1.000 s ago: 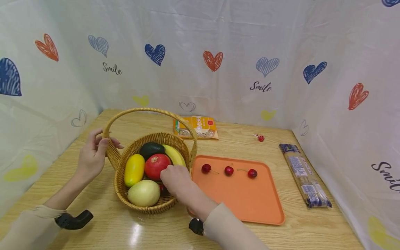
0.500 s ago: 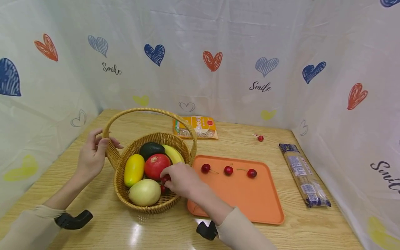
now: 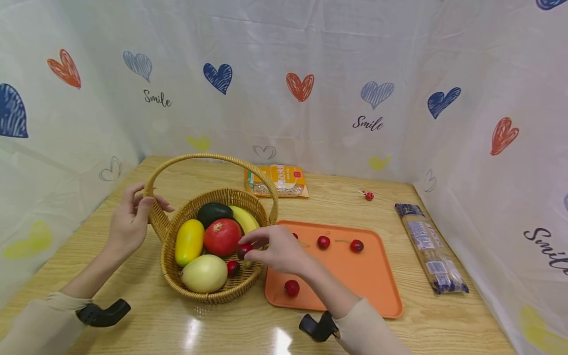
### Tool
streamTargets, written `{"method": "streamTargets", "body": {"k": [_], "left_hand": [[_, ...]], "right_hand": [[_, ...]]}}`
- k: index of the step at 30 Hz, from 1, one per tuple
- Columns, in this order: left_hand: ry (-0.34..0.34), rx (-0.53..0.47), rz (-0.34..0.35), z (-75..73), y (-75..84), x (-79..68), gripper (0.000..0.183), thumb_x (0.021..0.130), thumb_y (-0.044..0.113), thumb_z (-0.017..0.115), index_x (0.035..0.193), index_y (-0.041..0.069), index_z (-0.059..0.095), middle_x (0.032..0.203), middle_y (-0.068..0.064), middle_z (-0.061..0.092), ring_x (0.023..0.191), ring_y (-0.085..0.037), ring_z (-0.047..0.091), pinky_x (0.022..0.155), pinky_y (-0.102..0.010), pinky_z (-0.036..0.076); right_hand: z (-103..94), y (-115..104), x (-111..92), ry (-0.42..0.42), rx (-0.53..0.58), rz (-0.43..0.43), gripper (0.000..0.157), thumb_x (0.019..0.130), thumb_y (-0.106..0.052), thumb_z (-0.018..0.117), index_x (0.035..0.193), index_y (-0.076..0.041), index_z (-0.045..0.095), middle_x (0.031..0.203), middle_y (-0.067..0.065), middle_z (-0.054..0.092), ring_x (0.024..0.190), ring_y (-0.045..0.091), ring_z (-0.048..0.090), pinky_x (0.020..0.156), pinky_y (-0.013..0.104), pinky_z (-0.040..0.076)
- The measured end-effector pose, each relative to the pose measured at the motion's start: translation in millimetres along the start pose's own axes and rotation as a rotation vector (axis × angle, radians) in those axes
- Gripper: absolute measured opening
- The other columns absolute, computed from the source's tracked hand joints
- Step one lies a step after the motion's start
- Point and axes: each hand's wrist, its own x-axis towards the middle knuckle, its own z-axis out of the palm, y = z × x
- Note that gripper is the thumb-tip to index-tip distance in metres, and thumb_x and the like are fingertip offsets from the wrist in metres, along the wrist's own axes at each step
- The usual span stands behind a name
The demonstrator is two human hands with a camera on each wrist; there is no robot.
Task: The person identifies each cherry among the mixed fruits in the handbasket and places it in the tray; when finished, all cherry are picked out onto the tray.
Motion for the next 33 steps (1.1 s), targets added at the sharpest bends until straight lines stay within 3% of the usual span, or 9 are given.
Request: {"method": "streamTargets", "body": {"k": [6,10,13,19,23,33], "left_hand": [[-0.004,0.009,-0.015,-0.3,-2.0,0.0,0.026,0.103,0.017,0.041,0.127,0.007,0.042,0.084,-0.010,0.066,0.058,-0.009,0.054,0.050,-0.022,0.032],[-0.005,0.015,-0.013,0.0,-2.3,0.2,0.026,0.103,0.017,0.041,0.126,0.007,0.042,0.083,-0.011,0.067,0.052,-0.012,0.049,0.047,-0.023,0.030],[-0.003,0.013,-0.012,0.4,-1.8,0.1,0.026,0.103,0.017,0.041,0.127,0.008,0.042,0.084,-0.010,0.066,0.057,-0.009,0.053,0.050,-0.021,0.032],[0.001,0.005,-0.011,-1.0,-1.4,0.3,0.027,0.103,0.017,0.040,0.128,0.006,0.042,0.085,-0.009,0.066,0.071,-0.002,0.059,0.052,-0.021,0.033],[0.001,0.011,-0.012,-2.7,-2.6,-0.6,0.028,0.103,0.018,0.040,0.129,0.006,0.041,0.086,-0.009,0.066,0.077,0.003,0.059,0.052,-0.021,0.033],[0.000,0.015,-0.007,-0.3,-4.1,-0.3,0.027,0.103,0.017,0.041,0.128,0.007,0.042,0.086,-0.013,0.066,0.072,0.000,0.058,0.051,-0.022,0.032]], "right_hand": [[-12.8,10,-12,0.020,0.109,0.028,0.022,0.086,-0.012,0.069,0.109,-0.012,0.069,0.098,-0.002,0.069,0.088,0.017,0.065,0.076,0.030,0.051],[-21.3,16,-22,0.066,0.149,0.024,0.023,0.087,-0.013,0.069,0.109,-0.011,0.069,0.100,0.001,0.069,0.090,0.019,0.066,0.078,0.032,0.051],[-28.4,23,-31,0.107,0.168,0.032,0.025,0.087,-0.013,0.070,0.111,-0.008,0.068,0.101,0.006,0.069,0.091,0.024,0.066,0.078,0.032,0.052],[-41.7,34,-52,0.146,0.152,0.122,0.028,0.088,-0.017,0.069,0.114,-0.009,0.066,0.106,0.006,0.068,0.096,0.026,0.064,0.079,0.032,0.051],[-46.4,43,-64,0.170,0.119,0.131,0.029,0.088,-0.019,0.069,0.115,-0.009,0.065,0.108,0.006,0.067,0.100,0.027,0.063,0.080,0.031,0.051],[-58.2,69,-103,0.227,0.130,0.183,0.027,0.089,-0.015,0.067,0.114,-0.004,0.065,0.112,0.013,0.065,0.098,0.018,0.064,0.080,0.029,0.051]]}}
